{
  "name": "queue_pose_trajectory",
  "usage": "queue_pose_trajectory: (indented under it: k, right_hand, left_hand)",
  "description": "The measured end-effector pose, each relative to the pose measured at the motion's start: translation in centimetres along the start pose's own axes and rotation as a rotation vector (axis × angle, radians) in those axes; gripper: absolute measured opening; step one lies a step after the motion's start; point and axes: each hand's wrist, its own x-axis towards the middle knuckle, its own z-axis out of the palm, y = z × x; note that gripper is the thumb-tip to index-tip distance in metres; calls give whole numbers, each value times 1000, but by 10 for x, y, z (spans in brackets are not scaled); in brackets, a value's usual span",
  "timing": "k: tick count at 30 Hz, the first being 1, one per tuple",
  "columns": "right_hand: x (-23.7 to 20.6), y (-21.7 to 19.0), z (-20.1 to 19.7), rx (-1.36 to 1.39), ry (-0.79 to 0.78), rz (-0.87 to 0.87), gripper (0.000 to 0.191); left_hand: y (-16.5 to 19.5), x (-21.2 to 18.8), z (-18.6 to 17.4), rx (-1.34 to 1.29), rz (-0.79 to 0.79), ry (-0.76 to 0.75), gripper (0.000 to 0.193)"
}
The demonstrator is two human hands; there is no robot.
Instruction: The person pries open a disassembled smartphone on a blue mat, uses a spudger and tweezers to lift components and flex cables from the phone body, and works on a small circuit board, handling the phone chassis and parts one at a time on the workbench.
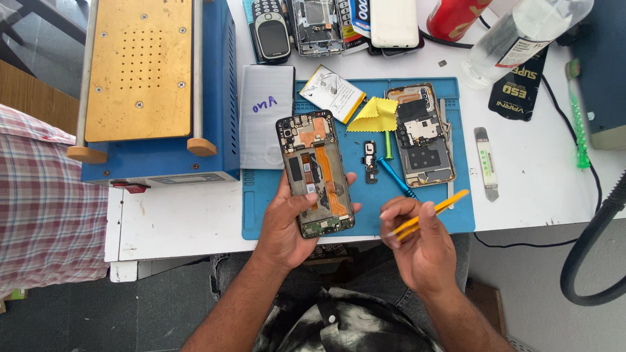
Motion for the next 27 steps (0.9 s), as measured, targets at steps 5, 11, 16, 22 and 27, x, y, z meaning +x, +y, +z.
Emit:
queue_pose_trajectory:
  k: [5, 11, 16, 22, 27]
  right_hand:
    - [5, 0, -4, -229, -13, -8, 23]
    - [13, 1, 3, -276, -64, 58, 18]
    - [10, 9, 0, -203, -119, -35, 16]
    - [0, 19, 0, -453, -53, 4, 18]
    - [0, 20, 3, -476, -50, 1, 19]
  left_hand:
    - [0, -3, -5, -22, -42, 1, 73]
    - [-2, -2, -8, 13, -53, 11, 74]
    - [1, -2, -6, 41, -54, 14, 76]
    - [3, -1, -3, 24, -43, -25, 77]
    - [3, -2, -4, 22, -41, -15, 77]
